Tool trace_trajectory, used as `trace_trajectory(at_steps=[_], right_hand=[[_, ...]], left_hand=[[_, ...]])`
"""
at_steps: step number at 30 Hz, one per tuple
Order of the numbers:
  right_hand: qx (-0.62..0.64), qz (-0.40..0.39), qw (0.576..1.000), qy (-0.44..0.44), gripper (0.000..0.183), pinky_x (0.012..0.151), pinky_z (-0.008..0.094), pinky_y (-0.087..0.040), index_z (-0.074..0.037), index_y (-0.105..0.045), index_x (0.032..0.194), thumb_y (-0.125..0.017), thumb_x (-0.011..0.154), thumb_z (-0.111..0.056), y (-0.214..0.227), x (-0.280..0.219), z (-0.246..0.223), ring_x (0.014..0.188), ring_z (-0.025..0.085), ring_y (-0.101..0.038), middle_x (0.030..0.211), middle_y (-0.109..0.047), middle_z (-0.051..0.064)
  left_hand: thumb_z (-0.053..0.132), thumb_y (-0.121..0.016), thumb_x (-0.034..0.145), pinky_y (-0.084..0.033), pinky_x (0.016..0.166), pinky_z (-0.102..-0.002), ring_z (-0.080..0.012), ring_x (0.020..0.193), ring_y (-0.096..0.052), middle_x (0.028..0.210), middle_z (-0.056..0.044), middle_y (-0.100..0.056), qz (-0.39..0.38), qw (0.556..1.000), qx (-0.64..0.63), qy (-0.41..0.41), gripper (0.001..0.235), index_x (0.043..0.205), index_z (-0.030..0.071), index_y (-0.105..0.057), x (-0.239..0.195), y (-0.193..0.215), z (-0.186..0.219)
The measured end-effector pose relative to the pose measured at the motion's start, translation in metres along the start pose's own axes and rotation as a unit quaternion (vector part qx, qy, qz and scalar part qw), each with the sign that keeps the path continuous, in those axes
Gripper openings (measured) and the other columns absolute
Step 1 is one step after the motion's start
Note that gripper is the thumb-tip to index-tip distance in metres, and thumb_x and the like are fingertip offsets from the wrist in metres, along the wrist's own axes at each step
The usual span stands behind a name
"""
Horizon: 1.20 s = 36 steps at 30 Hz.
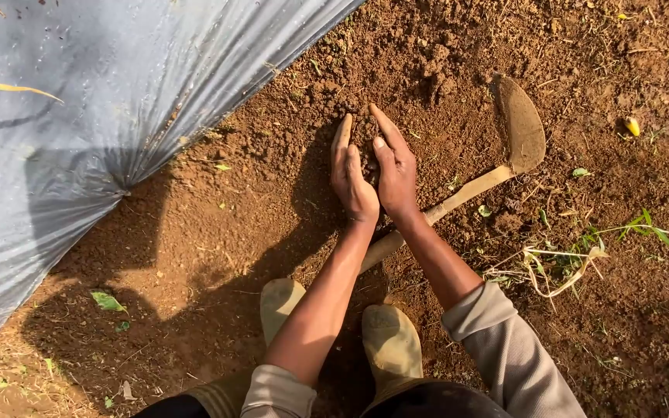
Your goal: Covering the base of plants with soil through holes in plastic mulch using hands and a hand hoe
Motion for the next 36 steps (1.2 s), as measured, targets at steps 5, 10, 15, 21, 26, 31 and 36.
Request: trace_trajectory(at_steps=[5, 10, 15, 21, 26, 31, 36], right_hand=[[0.060, 0.065, 0.993, -0.075, 0.053, 0.122, 0.066, -0.022, -0.013, -0.048, 0.155, -0.043, 0.107, -0.035, 0.018, -0.010, 0.006, 0.150, 0.048, -0.032, 0.161, -0.042, 0.022], [0.069, 0.112, 0.986, -0.104, 0.055, 0.123, 0.064, -0.022, -0.013, -0.049, 0.153, -0.045, 0.105, -0.039, 0.040, -0.018, -0.013, 0.152, 0.048, -0.029, 0.161, -0.041, 0.022], [0.065, 0.202, 0.970, -0.118, 0.059, 0.123, 0.066, -0.018, -0.012, -0.049, 0.152, -0.049, 0.102, -0.045, 0.067, -0.005, -0.090, 0.151, 0.051, -0.029, 0.160, -0.038, 0.030], [0.074, 0.243, 0.965, -0.072, 0.068, 0.119, 0.069, -0.021, -0.018, -0.043, 0.156, -0.054, 0.102, -0.058, 0.104, 0.038, -0.165, 0.149, 0.044, -0.037, 0.159, -0.042, 0.024], [0.122, 0.296, 0.947, -0.014, 0.072, 0.122, 0.041, -0.036, -0.004, -0.045, 0.150, -0.055, 0.092, -0.046, 0.116, 0.081, -0.258, 0.147, 0.030, -0.047, 0.159, -0.045, 0.019], [0.164, 0.310, 0.935, 0.057, 0.060, 0.115, 0.034, -0.041, -0.004, -0.048, 0.139, -0.061, 0.092, -0.039, 0.113, 0.110, -0.333, 0.135, 0.026, -0.051, 0.146, -0.050, 0.015], [0.161, 0.271, 0.944, 0.097, 0.027, 0.092, 0.031, -0.043, -0.011, -0.053, 0.111, -0.061, 0.094, -0.032, 0.092, 0.128, -0.372, 0.105, 0.018, -0.052, 0.114, -0.055, 0.005]], left_hand=[[0.042, -0.041, 0.112, -0.025, 0.125, -0.057, -0.0400, 0.150, -0.040, 0.156, -0.021, -0.050, -0.035, 0.992, -0.084, 0.092, 0.053, 0.148, 0.006, -0.055, -0.007, -0.018, 0.000], [0.043, -0.042, 0.111, -0.025, 0.125, -0.059, -0.0412, 0.150, -0.039, 0.156, -0.023, -0.049, -0.074, 0.985, -0.099, 0.119, 0.053, 0.147, 0.006, -0.056, -0.015, -0.037, 0.042], [0.046, -0.044, 0.109, -0.028, 0.123, -0.063, -0.0418, 0.149, -0.042, 0.155, -0.024, -0.050, -0.119, 0.979, -0.103, 0.127, 0.053, 0.143, 0.009, -0.058, -0.006, -0.065, 0.112], [0.050, -0.045, 0.107, -0.031, 0.121, -0.066, -0.0423, 0.148, -0.045, 0.154, -0.025, -0.051, -0.164, 0.974, -0.113, 0.107, 0.053, 0.139, 0.011, -0.060, 0.032, -0.097, 0.230], [0.053, -0.042, 0.090, -0.056, 0.102, -0.035, -0.0226, 0.130, -0.066, 0.145, -0.005, -0.065, -0.194, 0.967, -0.071, 0.151, 0.062, 0.136, 0.018, -0.064, 0.091, -0.129, 0.291], [0.048, -0.046, 0.090, -0.050, 0.110, -0.033, -0.0218, 0.135, -0.063, 0.142, -0.004, -0.068, -0.222, 0.962, -0.107, 0.117, 0.057, 0.132, 0.017, -0.068, 0.125, -0.121, 0.364], [0.037, -0.049, 0.091, -0.058, 0.098, -0.037, -0.0272, 0.117, -0.069, 0.127, -0.012, -0.074, -0.215, 0.937, -0.226, 0.160, 0.052, 0.130, 0.010, -0.070, 0.141, -0.092, 0.402]])
Point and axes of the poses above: each hand's wrist, its own x-axis towards the middle knuckle, its own y-axis out of the back of the hand, z = x × y, the point moved 9 cm from there along x, towards the middle knuckle
